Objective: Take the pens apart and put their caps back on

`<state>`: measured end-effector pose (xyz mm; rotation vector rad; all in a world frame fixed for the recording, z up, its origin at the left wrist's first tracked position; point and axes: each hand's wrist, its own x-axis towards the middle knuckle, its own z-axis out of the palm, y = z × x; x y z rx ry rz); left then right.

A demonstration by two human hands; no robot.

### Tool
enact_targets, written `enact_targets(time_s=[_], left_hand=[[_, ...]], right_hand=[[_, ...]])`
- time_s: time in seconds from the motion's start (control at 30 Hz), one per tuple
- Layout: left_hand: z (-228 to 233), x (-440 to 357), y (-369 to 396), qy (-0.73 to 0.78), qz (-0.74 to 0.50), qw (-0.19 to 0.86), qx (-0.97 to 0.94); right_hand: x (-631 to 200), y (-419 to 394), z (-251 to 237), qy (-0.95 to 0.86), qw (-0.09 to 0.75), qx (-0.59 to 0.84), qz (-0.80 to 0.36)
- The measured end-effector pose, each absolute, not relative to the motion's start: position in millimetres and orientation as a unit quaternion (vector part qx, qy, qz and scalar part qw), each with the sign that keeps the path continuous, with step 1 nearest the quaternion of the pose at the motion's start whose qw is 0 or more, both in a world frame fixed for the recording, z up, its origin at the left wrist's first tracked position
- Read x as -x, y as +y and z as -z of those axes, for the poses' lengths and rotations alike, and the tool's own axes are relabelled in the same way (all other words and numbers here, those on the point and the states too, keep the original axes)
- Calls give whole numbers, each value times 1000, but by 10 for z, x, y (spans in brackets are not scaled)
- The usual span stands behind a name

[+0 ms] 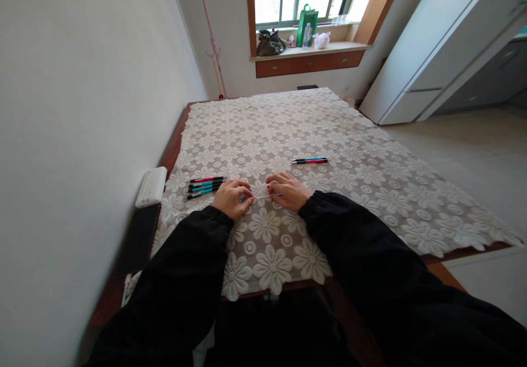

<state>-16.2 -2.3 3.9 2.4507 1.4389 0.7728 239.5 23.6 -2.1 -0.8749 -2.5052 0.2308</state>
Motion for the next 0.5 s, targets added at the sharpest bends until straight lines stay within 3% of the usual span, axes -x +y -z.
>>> enact_targets(time_s=[0.5], left_hand=[[-37,156,-19,476,-265,110,-832]], right_hand=[[-2388,238,20,-915,236,312,-100]])
